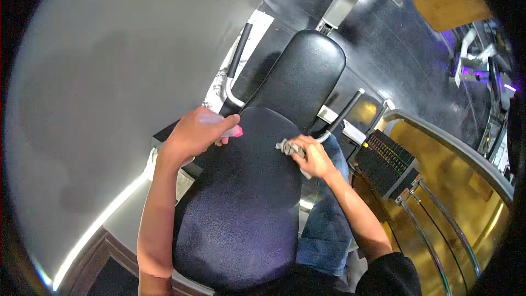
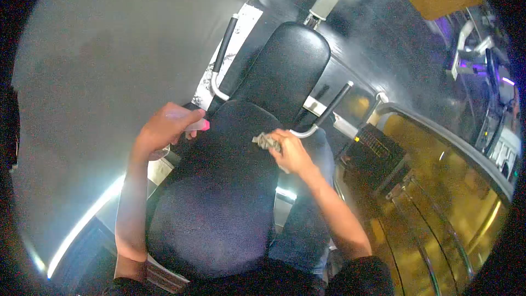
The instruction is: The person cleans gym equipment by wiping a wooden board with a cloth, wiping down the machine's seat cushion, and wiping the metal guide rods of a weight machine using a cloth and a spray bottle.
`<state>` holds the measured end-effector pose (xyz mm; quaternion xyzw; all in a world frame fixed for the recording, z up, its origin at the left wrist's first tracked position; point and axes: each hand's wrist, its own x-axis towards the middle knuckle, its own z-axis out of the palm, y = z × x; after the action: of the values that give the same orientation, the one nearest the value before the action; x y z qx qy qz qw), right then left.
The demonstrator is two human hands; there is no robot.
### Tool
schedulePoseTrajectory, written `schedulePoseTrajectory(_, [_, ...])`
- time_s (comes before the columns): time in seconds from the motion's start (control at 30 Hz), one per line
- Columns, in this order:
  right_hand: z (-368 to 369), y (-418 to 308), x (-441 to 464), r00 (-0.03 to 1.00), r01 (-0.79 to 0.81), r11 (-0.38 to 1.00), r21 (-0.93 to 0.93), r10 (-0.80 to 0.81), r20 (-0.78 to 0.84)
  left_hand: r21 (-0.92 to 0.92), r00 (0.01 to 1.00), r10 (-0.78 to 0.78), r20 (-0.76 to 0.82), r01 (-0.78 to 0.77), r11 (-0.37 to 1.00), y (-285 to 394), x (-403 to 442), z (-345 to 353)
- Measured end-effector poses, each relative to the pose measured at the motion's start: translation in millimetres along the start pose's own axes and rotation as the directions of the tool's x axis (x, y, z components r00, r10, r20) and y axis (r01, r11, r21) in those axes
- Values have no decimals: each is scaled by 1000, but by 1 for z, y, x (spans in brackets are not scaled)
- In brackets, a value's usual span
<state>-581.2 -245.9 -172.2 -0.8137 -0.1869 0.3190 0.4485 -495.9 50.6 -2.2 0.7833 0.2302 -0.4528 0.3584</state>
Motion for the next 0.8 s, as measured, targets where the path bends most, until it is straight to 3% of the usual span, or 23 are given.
schedulePoseTrajectory(0.17, [14, 2, 43, 997, -51, 994, -97, 46, -55, -100, 994, 97, -43, -101, 990, -12, 1, -5])
schedulePoseTrajectory(0.23, [9, -25, 39, 1000, -15, 1000, 2, 15, -12, -73, 994, 104, -13, -105, 992, -18, 5, -7])
schedulePoseTrajectory(0.3, [9, -46, 23, 997, 76, 996, -50, -77, -16, -77, 991, 124, -42, -127, 989, -29, 11, -3])
schedulePoseTrajectory(0.4, [-6, -71, 7, 990, 33, 999, 9, -34, 135, -57, 990, 117, -77, -122, 991, -25, 10, -5])
schedulePoseTrajectory(0.5, [-9, -53, 8, 988, 4, 999, -46, 3, 152, -86, 990, 133, -53, -137, 987, -25, 12, -8])
schedulePoseTrajectory(0.6, [6, -22, 36, 999, -16, 995, -103, 21, 41, -48, 972, 197, -126, -204, 978, -25, 12, -7])
schedulePoseTrajectory(0.7, [15, -21, 70, 994, -106, 992, -71, 108, 25, 58, 974, 146, -171, -138, 989, -24, 12, -7])
schedulePoseTrajectory(0.8, [10, -43, 68, 995, -51, 997, -61, 56, 88, 111, 974, 106, -198, -86, 990, -35, 26, 9])
